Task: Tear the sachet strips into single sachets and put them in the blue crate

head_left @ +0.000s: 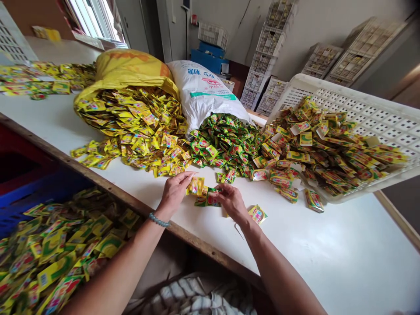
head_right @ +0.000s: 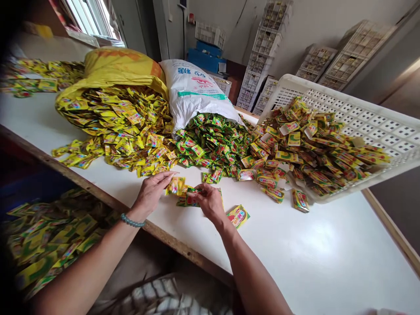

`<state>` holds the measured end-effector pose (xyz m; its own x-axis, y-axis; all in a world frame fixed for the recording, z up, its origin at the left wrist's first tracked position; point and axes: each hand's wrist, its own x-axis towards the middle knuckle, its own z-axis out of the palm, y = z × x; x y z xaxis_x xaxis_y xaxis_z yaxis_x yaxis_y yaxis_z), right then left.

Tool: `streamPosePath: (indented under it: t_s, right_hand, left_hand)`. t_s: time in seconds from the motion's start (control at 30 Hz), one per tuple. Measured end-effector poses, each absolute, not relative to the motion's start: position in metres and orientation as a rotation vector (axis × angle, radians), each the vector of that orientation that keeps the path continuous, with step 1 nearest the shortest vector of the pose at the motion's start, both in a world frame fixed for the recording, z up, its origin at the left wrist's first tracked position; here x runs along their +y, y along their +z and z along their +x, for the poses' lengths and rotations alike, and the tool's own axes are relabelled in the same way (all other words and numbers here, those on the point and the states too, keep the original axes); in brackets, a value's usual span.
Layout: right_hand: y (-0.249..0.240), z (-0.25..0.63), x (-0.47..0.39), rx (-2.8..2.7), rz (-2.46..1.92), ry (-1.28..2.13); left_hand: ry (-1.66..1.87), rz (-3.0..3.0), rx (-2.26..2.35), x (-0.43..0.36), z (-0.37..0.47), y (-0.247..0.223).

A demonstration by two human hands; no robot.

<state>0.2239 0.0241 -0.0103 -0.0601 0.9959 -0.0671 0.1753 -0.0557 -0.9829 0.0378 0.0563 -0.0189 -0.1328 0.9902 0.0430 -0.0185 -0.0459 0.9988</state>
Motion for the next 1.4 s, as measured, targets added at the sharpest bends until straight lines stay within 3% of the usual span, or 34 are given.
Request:
streamPosePath:
  t_s: [0.27, 0.6, 0.7, 0.87, 0.97, 1.1, 1.3, 1.4]
  right_hand:
    - [-0.005, 0.238, 0.0, -1.707, -1.565, 1.004]
    - [-0.018, 0.263, 0.01, -1.199, -1.476, 0.957]
    - [-0.01, 0.274, 0.01, -1.138, -1.405, 0.963]
    - [-0.01, 0.265, -0.002, -1.522, -1.266, 1.383]
    - [-0.015, 0.251, -0.007, -1.809, -1.349, 1.254]
    - [-0.018, 0.244, -0.003, -1.591, -1.432, 1.019]
    - [-0.02, 0.243, -0.001, -1.205, -1.195, 1.421]
    - [-0.017, 0.243, -0.004, -1.181, -1.172, 1.455]
  left_hand:
    - [0.982, 1.75, 1.688, 0.026, 0.045, -0.008]
    - [0.33, 2.149, 1.701, -0.018, 0.093, -0.014]
    - [0.383, 1.985, 1.701, -0.012, 0.096, -0.022]
    - [0.833, 1.638, 1.734, 0.018, 0.063, -0.031]
    - [1.013, 1.429, 1.605, 0.024, 0.052, -0.032]
    - [1.045, 1.305, 1.439, 0.014, 0.065, -0.025]
    - [1.046, 1.171, 1.157, 0.005, 0.083, -0.012]
    - [1.015, 1.037, 1.075, 0.006, 0.082, -0.012]
